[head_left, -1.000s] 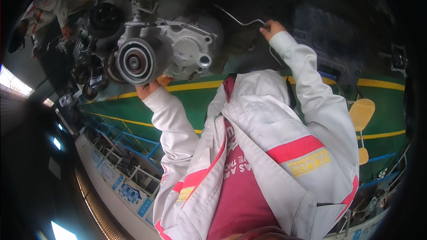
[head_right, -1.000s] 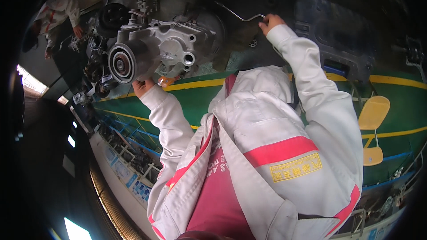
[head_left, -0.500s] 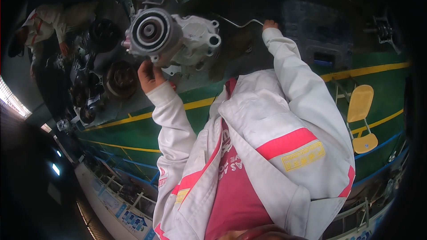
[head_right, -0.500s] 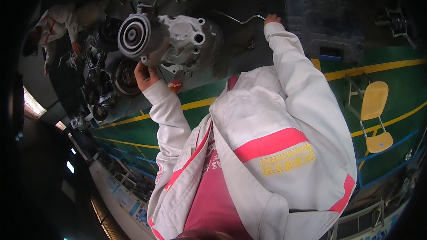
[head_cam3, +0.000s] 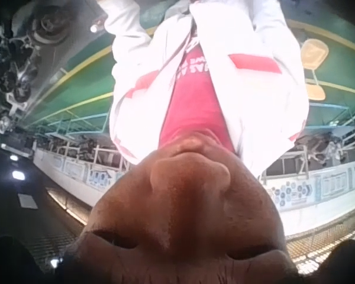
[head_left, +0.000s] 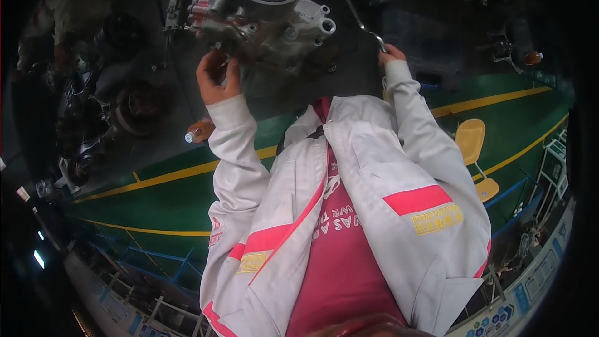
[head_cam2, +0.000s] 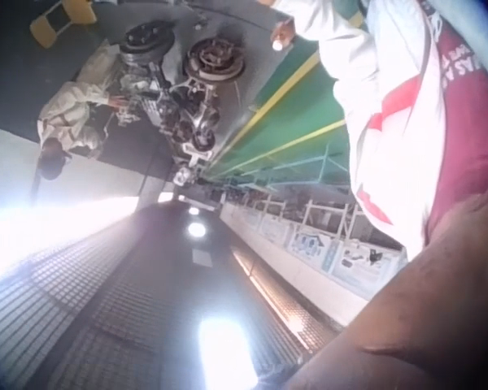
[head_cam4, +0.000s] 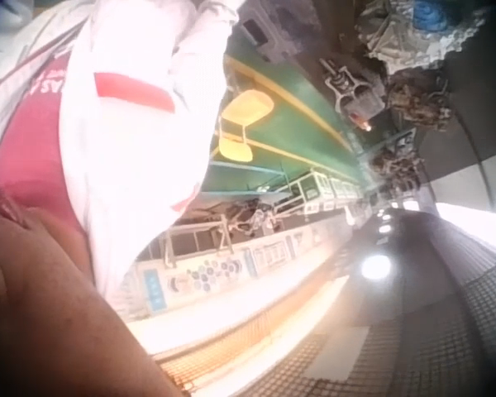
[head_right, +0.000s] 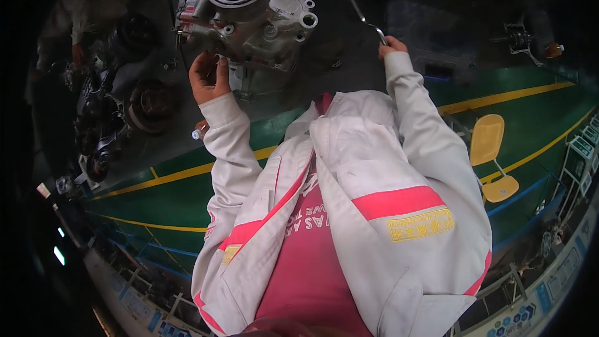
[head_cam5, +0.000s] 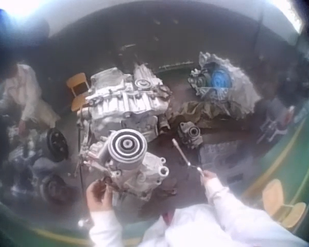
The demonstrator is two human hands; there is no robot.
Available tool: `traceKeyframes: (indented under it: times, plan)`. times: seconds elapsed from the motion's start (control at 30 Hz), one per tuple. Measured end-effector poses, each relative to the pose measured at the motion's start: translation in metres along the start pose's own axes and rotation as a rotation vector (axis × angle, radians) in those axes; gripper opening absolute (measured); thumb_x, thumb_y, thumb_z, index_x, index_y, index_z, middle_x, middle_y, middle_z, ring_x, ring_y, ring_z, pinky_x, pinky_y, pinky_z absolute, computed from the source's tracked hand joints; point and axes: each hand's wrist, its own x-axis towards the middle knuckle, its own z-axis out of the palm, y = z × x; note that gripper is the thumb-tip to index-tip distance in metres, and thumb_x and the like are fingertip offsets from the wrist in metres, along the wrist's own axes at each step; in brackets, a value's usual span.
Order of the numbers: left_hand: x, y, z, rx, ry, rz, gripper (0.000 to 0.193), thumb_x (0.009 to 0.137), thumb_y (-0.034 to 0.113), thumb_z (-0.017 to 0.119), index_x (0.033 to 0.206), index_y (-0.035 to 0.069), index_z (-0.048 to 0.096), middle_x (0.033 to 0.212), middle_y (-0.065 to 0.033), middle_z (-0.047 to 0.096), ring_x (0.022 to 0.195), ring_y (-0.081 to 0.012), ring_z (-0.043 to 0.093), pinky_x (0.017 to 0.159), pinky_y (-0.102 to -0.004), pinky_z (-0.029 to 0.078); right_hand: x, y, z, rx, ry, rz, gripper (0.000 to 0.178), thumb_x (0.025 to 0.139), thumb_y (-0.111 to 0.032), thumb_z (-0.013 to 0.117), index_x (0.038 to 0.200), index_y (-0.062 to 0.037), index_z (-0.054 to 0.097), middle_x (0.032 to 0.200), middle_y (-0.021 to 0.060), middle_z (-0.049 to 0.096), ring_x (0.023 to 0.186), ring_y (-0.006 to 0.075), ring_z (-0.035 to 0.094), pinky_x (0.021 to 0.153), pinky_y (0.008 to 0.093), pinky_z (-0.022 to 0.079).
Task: The person disassembles a transmission housing by loosening bolts with a wrench and removing casing sections, then reassembles the transmission parts by fitting the housing components together and tightening the bolts with the wrench.
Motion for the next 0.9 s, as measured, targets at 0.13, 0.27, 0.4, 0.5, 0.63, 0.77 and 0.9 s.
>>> traceKeyframes:
  times: [0.13,0.27,0.4,0.5,0.63,0.77,0.9]
  plan:
    - [-0.011,0.007,-0.017,-0.063,-0.005,-0.104,0.040,0.083,0.015,0.070,0.118,0.006,0.054,0.112,-0.0100,0.060,0.103,-0.0196,0.057,0.091,-0.0306,0.047,-0.092,-0.112,-0.068,0.105,-0.167,-0.407,0.018,0.085,-0.019,0.053,0.096,-0.0058,0.059,0.060,-0.0024,0.045,0.044,0.0051,0.034,0.041,0.0215,0.030]
    - [-0.007,0.014,-0.022,-0.148,-0.063,-0.118,0.038,0.081,0.012,0.071,0.116,0.006,0.056,0.109,-0.0090,0.060,0.101,-0.0184,0.058,0.090,-0.0300,0.047,-0.155,-0.204,-0.129,-0.023,-0.168,-0.902,0.040,0.096,-0.032,0.049,0.112,0.0045,0.058,0.075,0.0061,0.059,0.052,0.0049,0.036,0.050,0.0208,0.027]
    - [-0.001,0.010,-0.019,-0.136,-0.047,-0.097,0.036,0.085,0.015,0.067,0.117,0.005,0.055,0.108,-0.0090,0.060,0.099,-0.0176,0.058,0.089,-0.0288,0.047,-0.228,-0.262,-0.083,-0.866,0.357,-1.330,0.015,0.090,-0.011,0.060,0.091,0.0037,0.059,0.069,0.0087,0.058,0.056,0.0122,0.050,0.050,0.0237,0.038]
    - [-0.002,0.031,-0.022,-0.239,-0.054,-0.114,0.038,0.086,0.016,0.066,0.119,0.005,0.052,0.110,-0.0099,0.060,0.102,-0.0182,0.057,0.091,-0.0294,0.046,-0.256,-0.319,-0.036,-1.229,0.142,-1.443,0.015,0.082,-0.009,0.069,0.086,0.0016,0.059,0.064,0.0087,0.055,0.051,0.0163,0.049,0.046,0.0249,0.037]
    - [-0.008,0.032,-0.033,-0.459,-0.044,-0.131,0.040,0.087,0.015,0.064,0.123,0.007,0.049,0.114,-0.0112,0.059,0.107,-0.0200,0.056,0.095,-0.0307,0.044,-0.245,-0.349,0.030,-1.687,-0.166,-1.619,0.024,0.071,-0.019,0.077,0.075,-0.0050,0.058,0.054,0.0053,0.047,0.043,0.0156,0.045,0.040,0.0254,0.033]
    - [-0.004,0.033,-0.028,-0.489,-0.093,-0.118,0.041,0.086,0.014,0.065,0.123,0.005,0.050,0.115,-0.0111,0.059,0.106,-0.0199,0.057,0.095,-0.0303,0.044,-0.248,-0.365,0.073,-1.886,-0.183,-1.642,0.029,0.078,-0.031,0.071,0.070,-0.0077,0.055,0.054,0.0028,0.048,0.044,0.0128,0.047,0.040,0.0232,0.034]
    - [0.007,0.026,-0.016,-0.354,-0.137,-0.026,0.038,0.082,0.011,0.069,0.117,0.003,0.058,0.110,-0.0104,0.061,0.095,-0.0179,0.061,0.088,-0.0271,0.047,-0.255,-0.374,0.102,-1.967,-0.124,-1.806,0.030,0.082,-0.035,0.065,0.071,-0.0080,0.056,0.055,0.0006,0.048,0.044,0.0112,0.048,0.042,0.0218,0.036]
